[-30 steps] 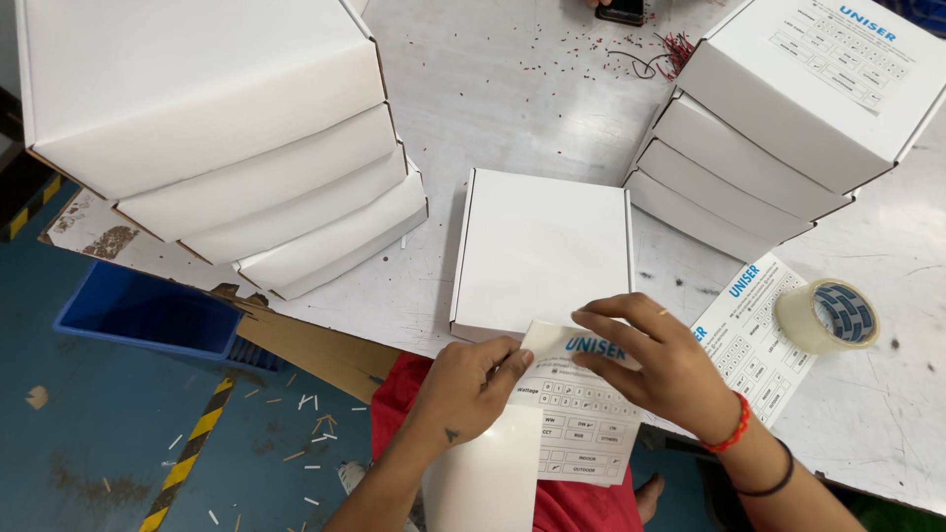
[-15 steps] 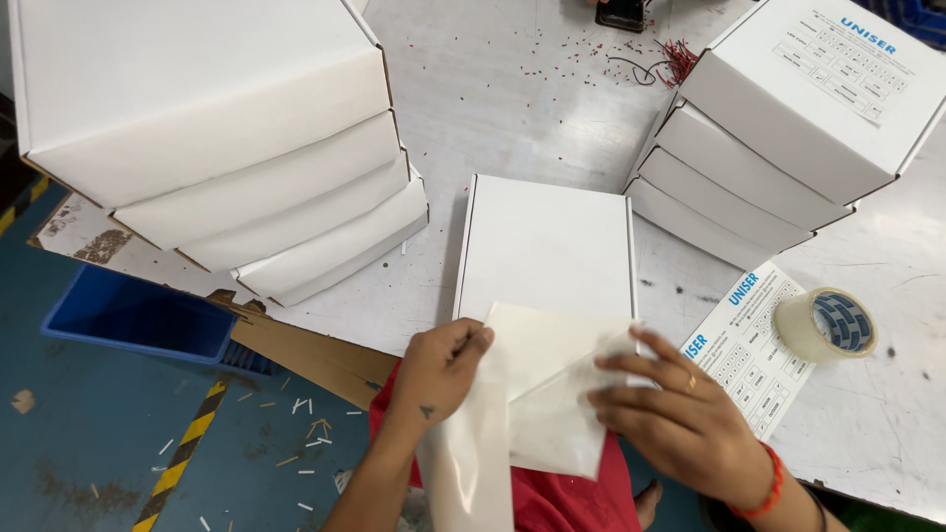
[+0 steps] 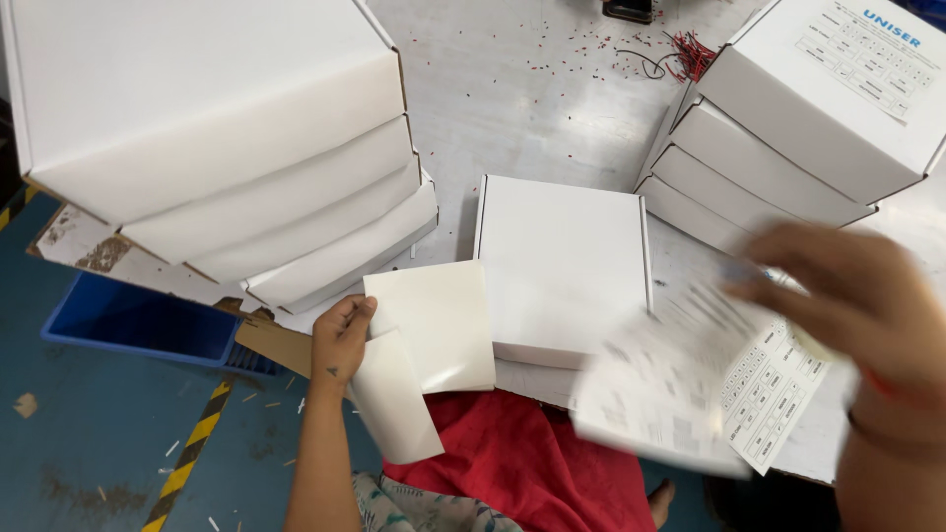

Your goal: The person places a circular light fixture into a white cardboard box, closes the box, and applies a printed label to the top. They repeat this process for several boxes, stacking the finished units.

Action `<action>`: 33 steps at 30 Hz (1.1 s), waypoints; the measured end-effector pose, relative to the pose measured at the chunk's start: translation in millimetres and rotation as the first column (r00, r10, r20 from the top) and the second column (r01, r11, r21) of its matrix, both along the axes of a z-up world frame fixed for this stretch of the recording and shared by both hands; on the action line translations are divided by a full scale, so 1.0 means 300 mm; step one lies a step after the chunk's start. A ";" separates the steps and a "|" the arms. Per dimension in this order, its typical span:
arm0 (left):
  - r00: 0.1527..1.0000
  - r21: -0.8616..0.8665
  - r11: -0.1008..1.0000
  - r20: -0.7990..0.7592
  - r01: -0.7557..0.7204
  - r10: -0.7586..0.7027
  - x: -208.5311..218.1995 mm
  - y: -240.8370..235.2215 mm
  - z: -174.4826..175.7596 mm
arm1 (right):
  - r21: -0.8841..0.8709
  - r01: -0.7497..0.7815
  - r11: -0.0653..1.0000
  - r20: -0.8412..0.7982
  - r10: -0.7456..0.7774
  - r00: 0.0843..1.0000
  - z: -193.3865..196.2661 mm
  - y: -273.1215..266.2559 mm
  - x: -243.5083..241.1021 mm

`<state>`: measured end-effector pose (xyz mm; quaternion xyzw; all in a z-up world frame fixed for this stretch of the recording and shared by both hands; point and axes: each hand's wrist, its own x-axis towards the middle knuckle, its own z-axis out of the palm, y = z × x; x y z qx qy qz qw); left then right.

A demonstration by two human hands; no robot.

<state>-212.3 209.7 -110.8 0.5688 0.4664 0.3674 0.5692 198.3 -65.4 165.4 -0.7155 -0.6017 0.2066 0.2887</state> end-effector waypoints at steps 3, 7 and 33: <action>0.994 0.039 0.999 -0.104 -0.035 0.039 0.014 -0.014 -0.013 | -0.181 -0.053 0.982 -0.108 0.034 0.994 -0.055 0.307 0.027; 0.993 0.057 0.998 -0.106 -0.038 0.044 0.026 -0.022 0.013 | -0.354 -0.095 0.930 -0.069 0.076 0.995 -0.185 0.562 0.089; 0.986 0.112 0.992 -0.147 -0.055 0.072 0.051 -0.039 0.072 | -0.352 -0.053 0.935 0.148 0.111 0.983 -0.517 0.747 0.067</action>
